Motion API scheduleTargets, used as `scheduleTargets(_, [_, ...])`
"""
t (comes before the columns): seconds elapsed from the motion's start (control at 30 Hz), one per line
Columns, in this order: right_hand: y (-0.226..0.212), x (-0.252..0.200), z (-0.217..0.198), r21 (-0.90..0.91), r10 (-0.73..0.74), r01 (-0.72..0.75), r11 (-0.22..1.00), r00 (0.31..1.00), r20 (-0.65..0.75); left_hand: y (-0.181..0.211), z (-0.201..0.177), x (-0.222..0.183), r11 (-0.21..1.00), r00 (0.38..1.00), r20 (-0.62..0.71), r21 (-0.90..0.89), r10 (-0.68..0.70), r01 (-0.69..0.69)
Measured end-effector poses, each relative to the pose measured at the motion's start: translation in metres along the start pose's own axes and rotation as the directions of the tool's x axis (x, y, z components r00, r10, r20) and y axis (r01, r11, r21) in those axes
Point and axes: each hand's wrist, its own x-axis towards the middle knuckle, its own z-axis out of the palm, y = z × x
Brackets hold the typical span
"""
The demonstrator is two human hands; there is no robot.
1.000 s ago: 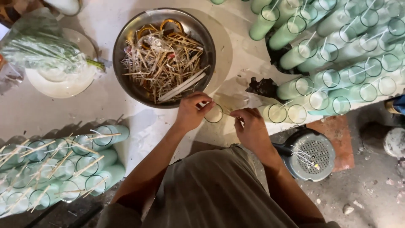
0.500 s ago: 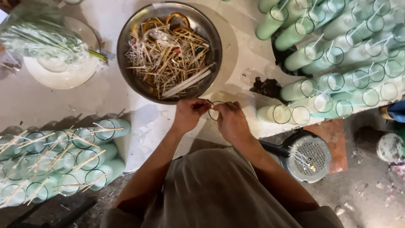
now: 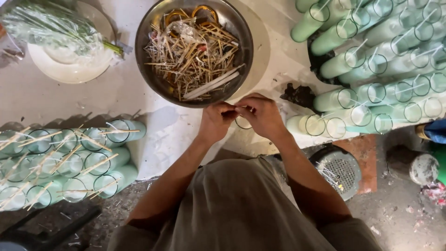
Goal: Inserting candle wicks into glass jars on a production table
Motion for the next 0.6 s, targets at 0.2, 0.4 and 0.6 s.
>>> scheduleTargets(0.2, [-0.030,-0.011,-0.029,0.021,0.117,-0.120,0.993,0.987,0.111,0.015,-0.004,0.003,0.998,1.000,0.014,-0.064,0.001,0.000])
scheduleTargets(0.4, [-0.032,-0.022,-0.036,0.036,0.134,-0.141,0.989,0.979,0.152,0.016,-0.001,0.002,0.996,0.998,0.022,-0.063,-0.059,0.060])
scheduleTargets(0.6, [-0.010,-0.035,-0.023,0.014,0.054,-0.055,0.998,0.998,0.015,0.016,-0.003,-0.005,0.977,0.979,-0.046,-0.087,-0.200,0.195])
